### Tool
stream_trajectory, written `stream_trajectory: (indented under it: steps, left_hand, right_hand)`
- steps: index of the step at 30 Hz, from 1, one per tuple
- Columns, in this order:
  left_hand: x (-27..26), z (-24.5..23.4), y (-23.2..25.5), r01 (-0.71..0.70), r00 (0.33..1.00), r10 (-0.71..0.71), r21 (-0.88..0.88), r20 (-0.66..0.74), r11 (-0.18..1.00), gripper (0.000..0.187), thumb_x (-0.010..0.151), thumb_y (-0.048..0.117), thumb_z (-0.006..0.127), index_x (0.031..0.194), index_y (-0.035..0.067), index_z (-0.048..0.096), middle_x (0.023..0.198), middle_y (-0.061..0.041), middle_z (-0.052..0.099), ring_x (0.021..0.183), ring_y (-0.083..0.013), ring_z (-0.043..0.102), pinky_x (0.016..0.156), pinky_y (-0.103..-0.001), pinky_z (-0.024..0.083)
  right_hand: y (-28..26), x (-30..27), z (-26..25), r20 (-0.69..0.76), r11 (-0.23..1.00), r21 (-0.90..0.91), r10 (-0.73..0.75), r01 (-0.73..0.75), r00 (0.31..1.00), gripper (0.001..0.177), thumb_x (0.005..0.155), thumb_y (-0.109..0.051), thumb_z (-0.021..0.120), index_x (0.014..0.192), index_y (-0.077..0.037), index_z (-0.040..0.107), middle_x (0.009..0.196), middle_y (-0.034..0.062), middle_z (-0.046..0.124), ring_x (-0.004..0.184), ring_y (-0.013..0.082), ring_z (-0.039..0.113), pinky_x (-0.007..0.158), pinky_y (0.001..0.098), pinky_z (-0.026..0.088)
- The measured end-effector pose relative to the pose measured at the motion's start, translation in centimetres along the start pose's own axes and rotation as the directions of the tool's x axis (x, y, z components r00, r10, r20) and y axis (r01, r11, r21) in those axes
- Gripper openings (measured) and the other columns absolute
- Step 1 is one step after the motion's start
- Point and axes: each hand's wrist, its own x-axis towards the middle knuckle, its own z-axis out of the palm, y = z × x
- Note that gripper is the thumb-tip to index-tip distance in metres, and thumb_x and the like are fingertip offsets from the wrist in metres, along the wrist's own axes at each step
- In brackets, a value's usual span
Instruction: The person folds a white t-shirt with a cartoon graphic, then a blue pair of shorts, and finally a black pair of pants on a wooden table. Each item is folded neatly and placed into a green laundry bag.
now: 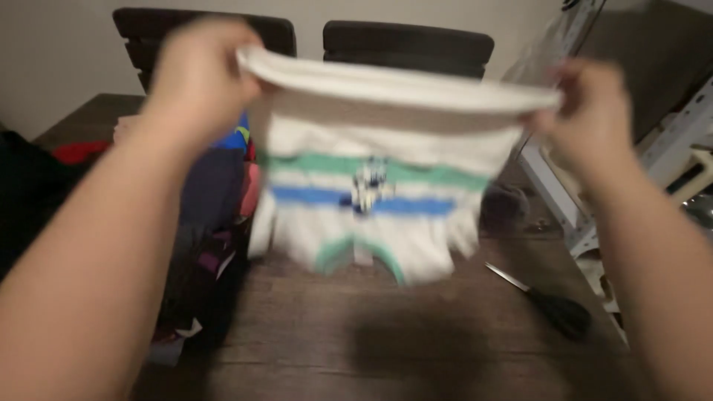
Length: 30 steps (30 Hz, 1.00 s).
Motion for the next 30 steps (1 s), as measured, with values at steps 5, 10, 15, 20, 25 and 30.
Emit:
stream_trajectory:
  steps: [5, 10, 15, 20, 25, 30]
  left_hand:
    - [-3.7, -3.3, 1.7, -0.026, 0.999, 0.021, -0.107, -0.048, 0.994, 0.018, 0.086, 0.002, 0.069, 0.091, 0.018, 0.060, 0.095, -0.001, 0.057, 0.091, -0.0223, 0.054, 0.079, -0.038, 0.037]
    - [-17.1, 1.2, 6.1, 0.489, 0.868, -0.389, -0.392, 0.310, 0.779, 0.012, 0.091, 0.017, 0.059, 0.092, 0.011, 0.070, 0.098, -0.004, 0.070, 0.090, -0.0190, 0.064, 0.079, -0.033, 0.046]
    - [-33.2, 8.6, 3.1, 0.032, 0.784, 0.108, -0.215, 0.611, 0.976, 0.030, 0.092, 0.014, 0.057, 0.118, 0.008, 0.070, 0.132, -0.010, 0.070, 0.110, -0.0357, 0.067, 0.092, -0.042, 0.050]
    - [-35.7, 6.3, 2.4, 0.067, 0.721, 0.166, -0.306, 0.673, 0.950, 0.006, 0.070, 0.005, 0.065, 0.071, 0.010, 0.063, 0.145, -0.007, 0.063, 0.121, -0.0313, 0.066, 0.106, -0.041, 0.044]
    - [-37.7, 6.6, 0.7, 0.067, 0.543, 0.208, -0.289, 0.813, 0.955, 0.015, 0.075, 0.027, 0.067, 0.067, 0.015, 0.062, 0.159, -0.007, 0.048, 0.147, -0.0263, 0.043, 0.118, -0.051, 0.025]
    - [-27.7, 3.1, 10.0, 0.090, 0.836, 0.199, -0.486, 0.511, 0.869, 0.019, 0.095, 0.027, 0.067, 0.106, 0.011, 0.071, 0.126, -0.006, 0.077, 0.113, -0.0223, 0.073, 0.111, -0.045, 0.042]
  right_hand:
    - [8.6, 2.6, 1.0, -0.163, 0.928, 0.016, -0.365, 0.372, 0.917, 0.023, 0.094, -0.004, 0.088, 0.108, -0.012, 0.070, 0.114, 0.0090, 0.062, 0.104, 0.0233, 0.060, 0.089, 0.0336, 0.048]
    - [13.4, -9.2, 5.9, 0.035, 0.903, 0.133, -0.416, 0.408, 0.909, 0.024, 0.080, -0.002, 0.071, 0.094, -0.017, 0.059, 0.115, 0.0071, 0.057, 0.126, 0.0302, 0.056, 0.110, 0.0388, 0.039]
    - [21.4, -22.7, 12.0, 0.347, 0.981, 0.094, -0.194, 0.171, 0.918, 0.026, 0.066, -0.001, 0.074, 0.065, -0.027, 0.070, 0.108, -0.0035, 0.069, 0.105, 0.0216, 0.060, 0.099, 0.0341, 0.038]
    - [20.4, -25.7, 8.9, 0.390, 0.978, 0.010, -0.197, 0.209, 0.900, 0.029, 0.068, -0.001, 0.068, 0.067, -0.030, 0.072, 0.111, -0.0055, 0.069, 0.108, 0.0241, 0.060, 0.104, 0.0381, 0.036]
    - [18.5, -25.3, 6.6, 0.571, 0.973, -0.035, -0.169, 0.229, 0.804, 0.041, 0.059, 0.006, 0.057, 0.064, -0.029, 0.078, 0.121, -0.0078, 0.072, 0.113, 0.0247, 0.061, 0.104, 0.0393, 0.039]
    - [8.0, -22.2, 7.1, 0.338, 0.932, 0.195, -0.357, 0.306, 0.871, 0.040, 0.088, 0.005, 0.056, 0.112, -0.020, 0.076, 0.132, 0.0078, 0.070, 0.115, 0.0245, 0.071, 0.101, 0.0374, 0.052]
